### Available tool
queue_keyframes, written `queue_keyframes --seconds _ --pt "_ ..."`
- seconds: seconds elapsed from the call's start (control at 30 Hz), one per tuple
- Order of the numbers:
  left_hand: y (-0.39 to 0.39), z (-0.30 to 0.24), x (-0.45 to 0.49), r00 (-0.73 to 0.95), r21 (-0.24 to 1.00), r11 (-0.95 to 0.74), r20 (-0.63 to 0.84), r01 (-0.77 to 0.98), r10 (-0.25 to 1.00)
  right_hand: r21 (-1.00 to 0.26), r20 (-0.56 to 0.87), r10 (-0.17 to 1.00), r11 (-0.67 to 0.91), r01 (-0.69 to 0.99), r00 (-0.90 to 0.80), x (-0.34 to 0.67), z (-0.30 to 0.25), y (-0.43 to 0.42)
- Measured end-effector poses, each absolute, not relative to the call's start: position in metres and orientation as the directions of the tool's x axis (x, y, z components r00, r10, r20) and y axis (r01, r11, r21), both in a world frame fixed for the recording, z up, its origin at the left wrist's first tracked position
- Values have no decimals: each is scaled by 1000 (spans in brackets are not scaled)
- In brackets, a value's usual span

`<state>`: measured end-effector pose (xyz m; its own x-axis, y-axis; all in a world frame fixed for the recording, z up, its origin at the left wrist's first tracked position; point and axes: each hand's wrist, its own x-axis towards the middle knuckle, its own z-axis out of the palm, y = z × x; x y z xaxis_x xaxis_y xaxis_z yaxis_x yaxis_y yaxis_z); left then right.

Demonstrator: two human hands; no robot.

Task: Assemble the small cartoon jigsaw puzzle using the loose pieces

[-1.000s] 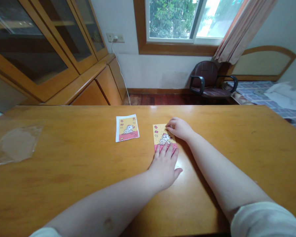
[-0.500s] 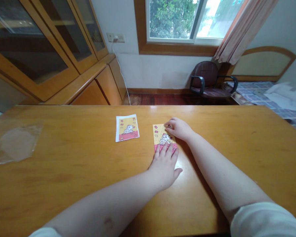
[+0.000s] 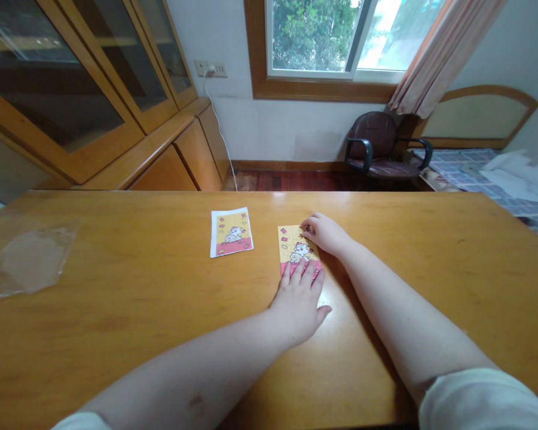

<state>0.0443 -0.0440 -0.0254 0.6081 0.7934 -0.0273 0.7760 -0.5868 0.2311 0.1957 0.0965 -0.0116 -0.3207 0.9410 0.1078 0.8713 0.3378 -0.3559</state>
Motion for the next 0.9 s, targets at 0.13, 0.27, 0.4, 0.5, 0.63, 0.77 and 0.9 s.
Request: queue_keyframes --seconds 0.13,0.27,0.4,0.5,0.63,0.77,0.9 --pt "-44 -24 43 613 236 -592 -21 771 790 -398 133 943 332 855 -304 194 -11 96" --pt "-44 -22 43 615 231 -593 -30 771 788 -498 106 954 295 816 -281 194 -7 93" --pt "-44 -21 43 618 224 -597 -34 771 785 -590 36 968 221 777 -248 194 -4 90" --pt "-44 -23 44 613 228 -592 -26 773 790 -687 33 974 186 702 -226 196 -6 91" --pt "-43 -24 44 612 229 -590 -29 774 790 -754 100 984 170 635 -145 201 -10 96" --pt "-44 -20 43 613 236 -589 -43 773 789 -615 214 958 284 735 -191 206 -11 101" --pt "-44 -18 43 612 235 -587 -47 775 790 -610 199 957 291 737 -213 207 -13 101"
